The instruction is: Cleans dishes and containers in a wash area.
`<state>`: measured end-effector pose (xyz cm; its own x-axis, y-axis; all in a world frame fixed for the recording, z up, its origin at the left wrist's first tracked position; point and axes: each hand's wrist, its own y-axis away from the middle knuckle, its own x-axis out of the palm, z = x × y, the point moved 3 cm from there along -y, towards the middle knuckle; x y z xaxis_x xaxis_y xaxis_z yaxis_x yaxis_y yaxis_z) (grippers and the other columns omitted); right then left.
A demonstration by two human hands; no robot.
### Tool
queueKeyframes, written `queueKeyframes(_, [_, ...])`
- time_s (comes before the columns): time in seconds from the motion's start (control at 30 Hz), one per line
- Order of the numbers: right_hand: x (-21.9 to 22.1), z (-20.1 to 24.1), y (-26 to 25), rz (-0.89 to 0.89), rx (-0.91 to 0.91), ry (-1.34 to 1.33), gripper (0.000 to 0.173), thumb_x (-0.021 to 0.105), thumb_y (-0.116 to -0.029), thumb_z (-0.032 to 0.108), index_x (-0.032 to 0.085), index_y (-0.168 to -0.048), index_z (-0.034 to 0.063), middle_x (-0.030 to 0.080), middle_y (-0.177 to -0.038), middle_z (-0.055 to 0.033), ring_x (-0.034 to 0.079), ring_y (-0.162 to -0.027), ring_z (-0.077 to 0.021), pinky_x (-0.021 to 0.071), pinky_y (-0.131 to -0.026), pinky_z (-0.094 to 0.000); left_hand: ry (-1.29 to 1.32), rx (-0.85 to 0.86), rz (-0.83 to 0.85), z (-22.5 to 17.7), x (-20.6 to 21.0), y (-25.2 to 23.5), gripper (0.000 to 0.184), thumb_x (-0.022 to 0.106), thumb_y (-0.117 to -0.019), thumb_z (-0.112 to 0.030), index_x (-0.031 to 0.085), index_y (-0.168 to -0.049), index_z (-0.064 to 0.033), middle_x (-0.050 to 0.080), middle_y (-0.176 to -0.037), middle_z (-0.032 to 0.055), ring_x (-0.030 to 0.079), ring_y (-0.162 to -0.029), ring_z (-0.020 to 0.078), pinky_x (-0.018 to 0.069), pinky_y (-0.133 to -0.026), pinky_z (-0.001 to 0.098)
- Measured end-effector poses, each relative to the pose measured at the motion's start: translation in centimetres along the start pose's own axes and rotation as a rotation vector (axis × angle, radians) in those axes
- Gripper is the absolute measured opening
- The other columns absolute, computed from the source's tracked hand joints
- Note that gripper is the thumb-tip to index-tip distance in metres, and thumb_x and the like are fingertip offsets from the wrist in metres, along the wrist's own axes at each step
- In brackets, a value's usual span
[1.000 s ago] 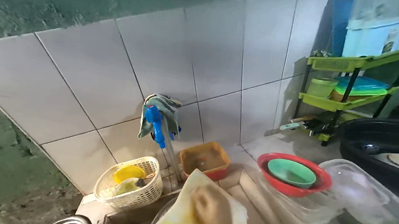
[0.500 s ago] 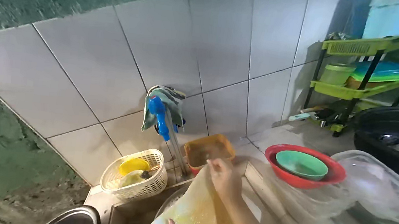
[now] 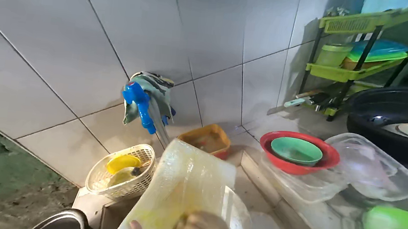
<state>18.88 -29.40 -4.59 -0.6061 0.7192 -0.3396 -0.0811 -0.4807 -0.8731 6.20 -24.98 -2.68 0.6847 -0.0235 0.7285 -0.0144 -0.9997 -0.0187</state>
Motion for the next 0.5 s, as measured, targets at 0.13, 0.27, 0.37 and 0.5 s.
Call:
queueKeyframes(0.13, [-0.8, -4.1, -3.8, -0.238, 0.288, 0.207, 0.015, 0.07, -0.0889, 0.015, 0.074, -0.081, 0.0034, 0.071, -0.077, -0.0091, 0.071, -0.068, -0.0205, 0.0595, -0.06, -0.0358, 0.079, 0.012, 0.044, 0.3, 0.4, 0.7, 0.041, 0.042, -0.1038, -0.054, 0.068, -0.105, -0.0235, 0.077, -0.093, -0.0036, 0.076, -0.09, 0.0125, 0.0653, -0.077, 0.0392])
queueKeyframes(0.27, [1.1, 2.3, -3.0, -0.075, 0.013, 0.018, 0.015, 0.067, -0.0924, 0.016, 0.07, -0.08, 0.0102, 0.069, -0.076, -0.0061, 0.068, -0.068, -0.0202, 0.0556, -0.057, -0.0322, -0.123, 0.092, -0.051, -0.1, 2.4, 0.2, 0.05, 0.015, -0.1102, -0.047, 0.056, -0.111, -0.0184, 0.073, -0.087, -0.0132, 0.072, -0.085, 0.0005, 0.0628, -0.076, 0.0252])
queueKeyframes(0.37, [-0.5, -1.3, -1.6, -0.014, -0.086, 0.047, 0.014, 0.065, -0.096, 0.02, 0.07, -0.086, 0.0113, 0.068, -0.079, -0.0056, 0.067, -0.071, -0.0185, 0.0572, -0.062, -0.0298, -0.037, 0.09, -0.042, -1.0, -0.9, -0.9, 0.047, 0.019, -0.1095, -0.049, 0.057, -0.112, -0.0224, 0.075, -0.092, -0.0149, 0.073, -0.09, 0.0014, 0.064, -0.077, 0.0291])
queueKeyframes(0.5, [-0.3, -2.3, -5.0, -0.173, 0.168, 0.215, 0.015, 0.07, -0.0876, 0.02, 0.074, -0.079, 0.0084, 0.071, -0.076, -0.006, 0.07, -0.068, -0.0178, 0.058, -0.059, -0.0318, -0.016, -0.017, -0.004, 0.6, -0.2, 0.6, 0.046, 0.032, -0.1054, -0.058, 0.061, -0.113, -0.0227, 0.076, -0.096, -0.0093, 0.074, -0.093, 0.0071, 0.0643, -0.079, 0.0351])
